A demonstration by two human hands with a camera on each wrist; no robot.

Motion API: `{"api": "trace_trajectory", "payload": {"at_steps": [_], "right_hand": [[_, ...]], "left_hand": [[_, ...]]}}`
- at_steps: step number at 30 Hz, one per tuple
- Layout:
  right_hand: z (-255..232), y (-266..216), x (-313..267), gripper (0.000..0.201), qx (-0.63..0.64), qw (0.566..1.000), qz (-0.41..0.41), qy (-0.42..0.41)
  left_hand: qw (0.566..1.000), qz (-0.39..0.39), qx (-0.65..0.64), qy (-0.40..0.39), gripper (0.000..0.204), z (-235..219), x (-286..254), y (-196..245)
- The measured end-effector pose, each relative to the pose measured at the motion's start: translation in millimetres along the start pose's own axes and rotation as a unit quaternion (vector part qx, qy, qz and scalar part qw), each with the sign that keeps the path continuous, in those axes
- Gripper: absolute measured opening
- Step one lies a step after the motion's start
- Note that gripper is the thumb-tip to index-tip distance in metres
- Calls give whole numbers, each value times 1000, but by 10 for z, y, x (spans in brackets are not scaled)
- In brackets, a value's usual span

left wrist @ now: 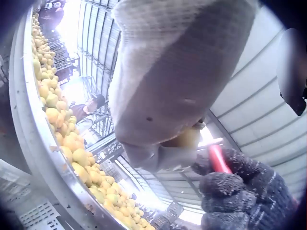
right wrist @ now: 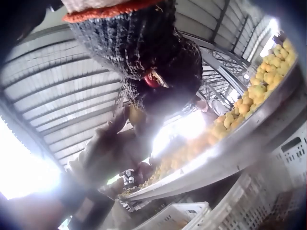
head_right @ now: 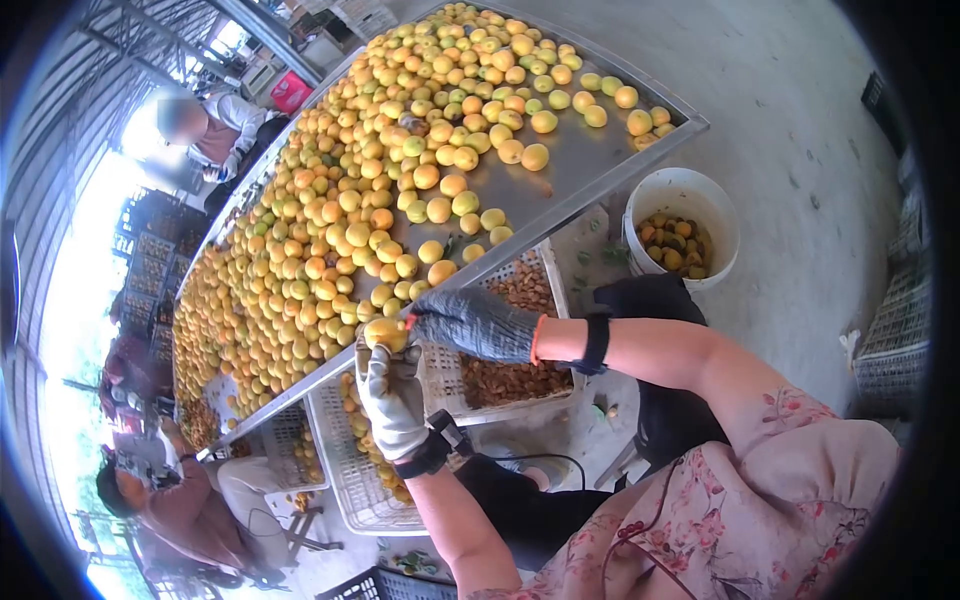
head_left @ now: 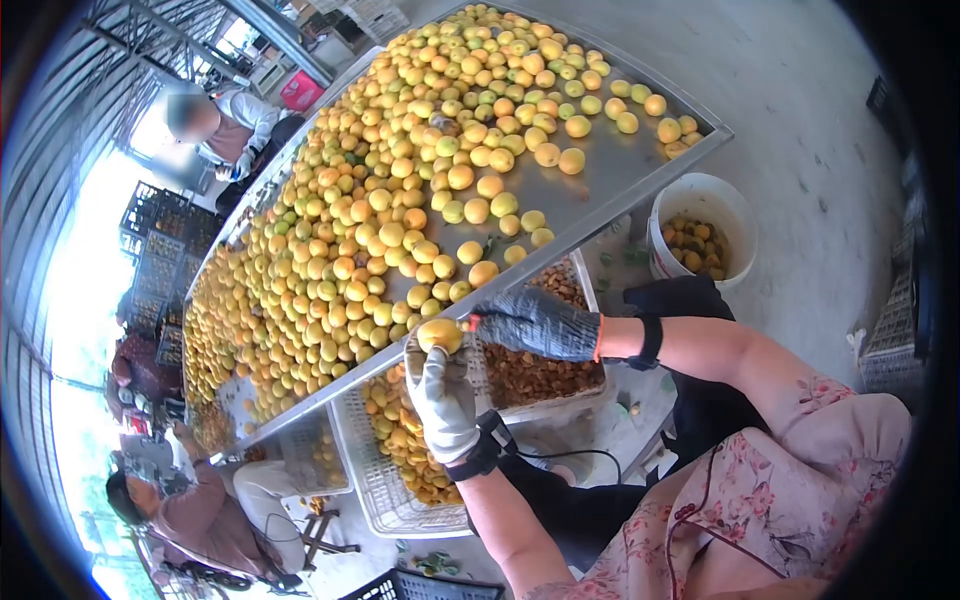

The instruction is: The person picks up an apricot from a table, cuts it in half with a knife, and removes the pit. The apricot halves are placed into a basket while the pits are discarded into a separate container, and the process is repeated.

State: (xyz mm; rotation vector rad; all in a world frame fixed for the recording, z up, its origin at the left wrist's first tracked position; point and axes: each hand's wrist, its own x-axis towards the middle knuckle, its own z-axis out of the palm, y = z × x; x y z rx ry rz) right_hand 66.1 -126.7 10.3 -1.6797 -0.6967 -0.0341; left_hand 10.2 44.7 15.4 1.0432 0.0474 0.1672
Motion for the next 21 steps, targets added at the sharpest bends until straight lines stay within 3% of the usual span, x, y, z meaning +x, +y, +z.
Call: {"api": "trace_trajectory", "payload": {"at_steps": [2, 4, 6, 8, 12, 14, 18, 20, 21], "right_hand": [[-10, -142, -59, 29, -18, 999, -27, -18], [20, -165, -105, 32, -65, 990, 66, -105], [114, -44, -126, 33, -71, 991, 50, -101], [188, 52, -146, 26, -123, 990, -53, -50], [246, 121, -175, 25, -129, 988, -71, -45], [277, 164, -208, 28, -102, 991, -48, -75], [359, 127, -194, 26, -33, 998, 35, -47], [299, 5, -174, 22, 47, 988, 128, -70], [283, -8, -157, 22, 47, 988, 129, -68]], "left_hand": [[999, 4, -20, 37, 44, -38, -43, 50], [998, 22, -21, 53, 44, -11, -65, 134], [998, 20, -13, 58, 44, -64, -68, 147], [998, 15, -5, 63, 44, -106, -78, 133], [996, 22, 43, 76, 44, -80, -75, 106], [995, 24, 59, 81, 44, -39, -71, 61], [993, 21, 65, 94, 45, 1, -71, -3], [998, 32, 34, 50, 46, 34, -60, 19], [998, 27, 44, 42, 47, 65, -53, 39]]}}
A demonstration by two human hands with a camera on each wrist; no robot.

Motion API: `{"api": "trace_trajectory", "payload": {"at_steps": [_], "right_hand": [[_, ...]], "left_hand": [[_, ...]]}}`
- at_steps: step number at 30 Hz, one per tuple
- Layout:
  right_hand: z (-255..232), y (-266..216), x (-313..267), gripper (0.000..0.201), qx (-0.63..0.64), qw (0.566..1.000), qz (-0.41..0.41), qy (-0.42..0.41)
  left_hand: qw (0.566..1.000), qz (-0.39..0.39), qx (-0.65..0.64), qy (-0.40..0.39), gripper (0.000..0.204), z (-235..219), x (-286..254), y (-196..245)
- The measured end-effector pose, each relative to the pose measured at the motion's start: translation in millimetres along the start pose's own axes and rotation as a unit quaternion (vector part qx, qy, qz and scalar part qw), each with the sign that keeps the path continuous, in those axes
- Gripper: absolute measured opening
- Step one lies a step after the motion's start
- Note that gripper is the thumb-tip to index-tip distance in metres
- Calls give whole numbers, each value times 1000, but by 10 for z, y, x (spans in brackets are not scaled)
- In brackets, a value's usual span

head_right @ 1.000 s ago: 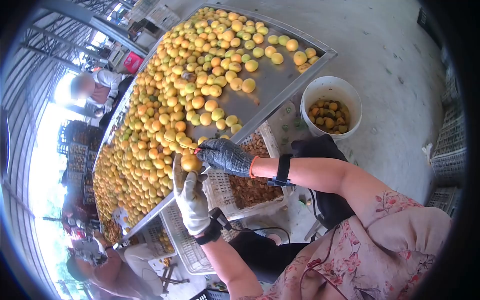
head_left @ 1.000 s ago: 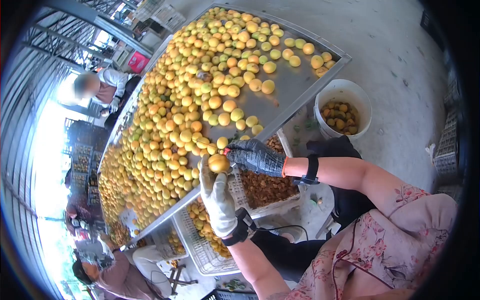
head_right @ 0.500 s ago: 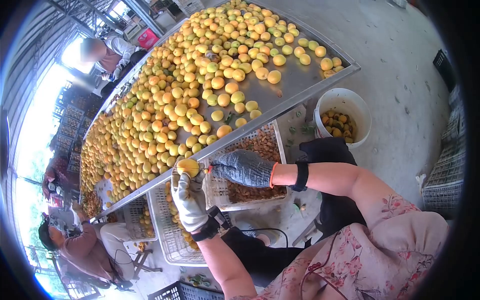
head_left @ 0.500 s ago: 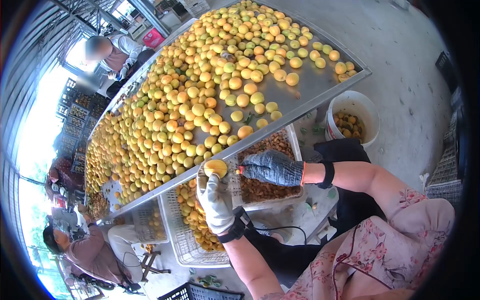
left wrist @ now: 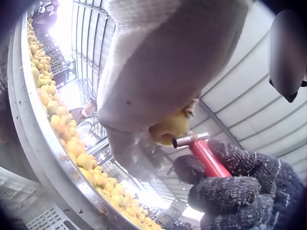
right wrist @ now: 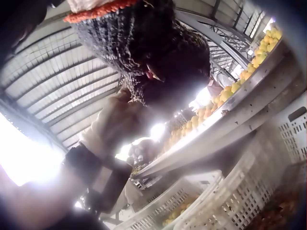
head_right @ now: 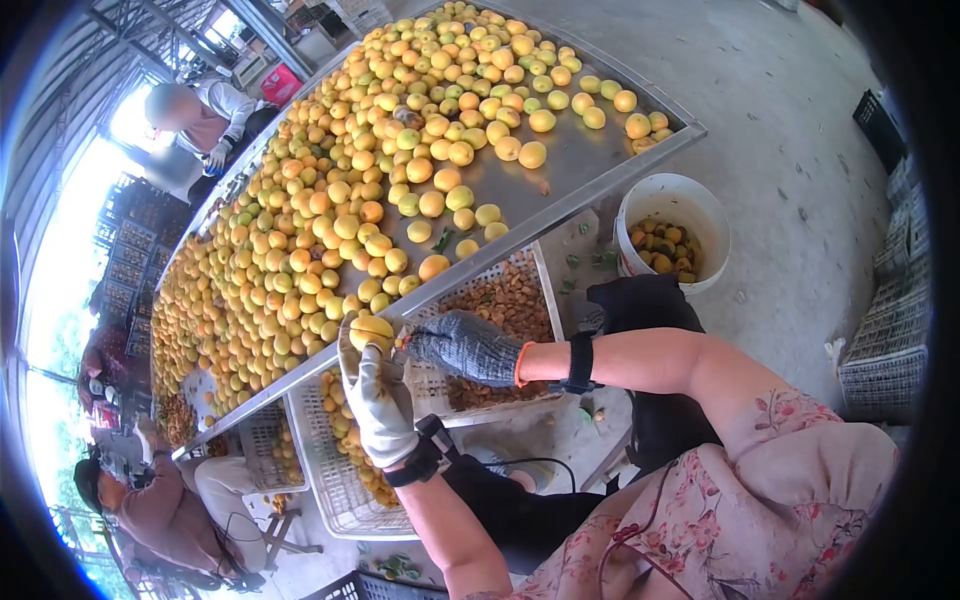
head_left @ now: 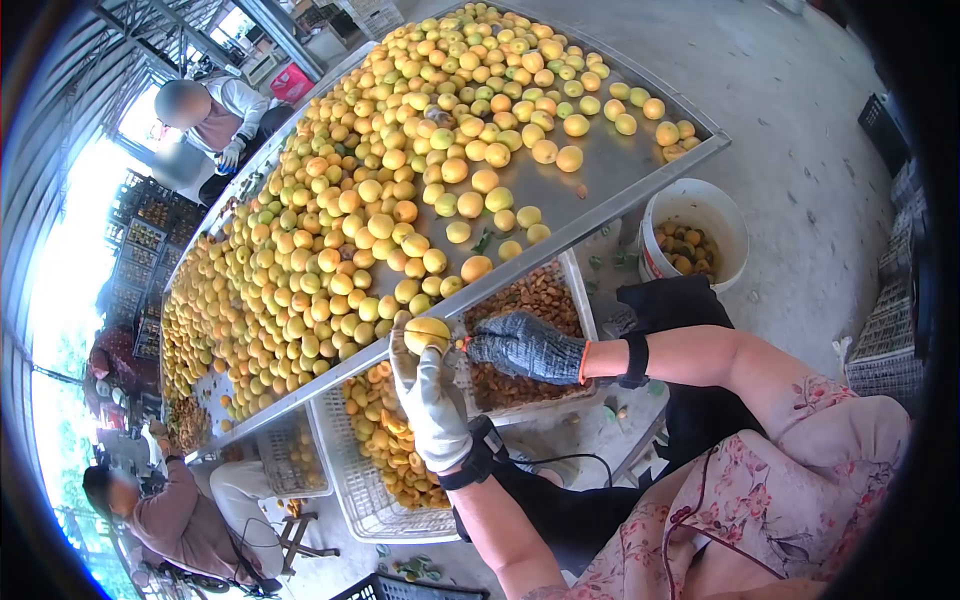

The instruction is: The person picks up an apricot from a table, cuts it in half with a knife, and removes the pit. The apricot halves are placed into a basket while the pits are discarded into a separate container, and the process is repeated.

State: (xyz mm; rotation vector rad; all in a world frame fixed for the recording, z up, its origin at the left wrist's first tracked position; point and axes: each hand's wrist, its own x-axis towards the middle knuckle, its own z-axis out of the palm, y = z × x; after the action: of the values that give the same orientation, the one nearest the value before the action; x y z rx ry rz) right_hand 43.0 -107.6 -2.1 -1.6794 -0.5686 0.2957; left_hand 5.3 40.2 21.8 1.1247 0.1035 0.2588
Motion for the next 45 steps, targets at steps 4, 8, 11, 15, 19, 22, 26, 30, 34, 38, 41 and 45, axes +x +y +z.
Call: {"api": "trace_trajectory", "payload": {"at_steps": [4, 8, 11, 15, 19, 22, 26, 30, 34, 38, 41, 45], "right_hand": [[47, 188, 23, 29, -79, 996, -41, 30], [107, 209, 15, 39, -100, 987, -99, 74], [3, 106, -6, 26, -113, 992, -52, 22], [3, -21, 7, 27, -35, 999, 35, -3], [171, 240, 34, 29, -86, 991, -62, 75], [141, 234, 8, 31, -82, 992, -57, 73], [9, -48, -27, 32, 46, 998, 26, 26], [163, 177, 32, 33, -6, 997, -3, 73], [126, 192, -40, 40, -125, 989, -54, 59], [138, 200, -7, 39, -146, 987, -39, 62], [213, 309, 81, 35, -157, 984, -48, 70], [176, 320, 17, 32, -202, 977, -48, 37]], "left_hand": [[995, -35, -94, -25, 39, -242, 98, -272], [979, -48, -168, 107, 35, -34, 47, -370], [1000, -24, -17, -4, 44, -36, 54, -322], [997, 34, -61, 22, 46, 148, 19, -281], [981, -3, -178, 71, 48, 175, -53, -344], [989, -20, -141, 39, 48, 105, -47, -304], [994, 2, 90, 58, 39, 113, -30, -229], [996, 41, -50, 66, 52, 60, 15, -467], [997, -48, 13, 60, 55, 105, -52, -181], [991, 0, 67, 115, 46, 0, 7, -336], [992, -33, -114, 39, 45, -65, 50, -429], [979, -32, -177, 93, 59, -88, 116, -386]]}}
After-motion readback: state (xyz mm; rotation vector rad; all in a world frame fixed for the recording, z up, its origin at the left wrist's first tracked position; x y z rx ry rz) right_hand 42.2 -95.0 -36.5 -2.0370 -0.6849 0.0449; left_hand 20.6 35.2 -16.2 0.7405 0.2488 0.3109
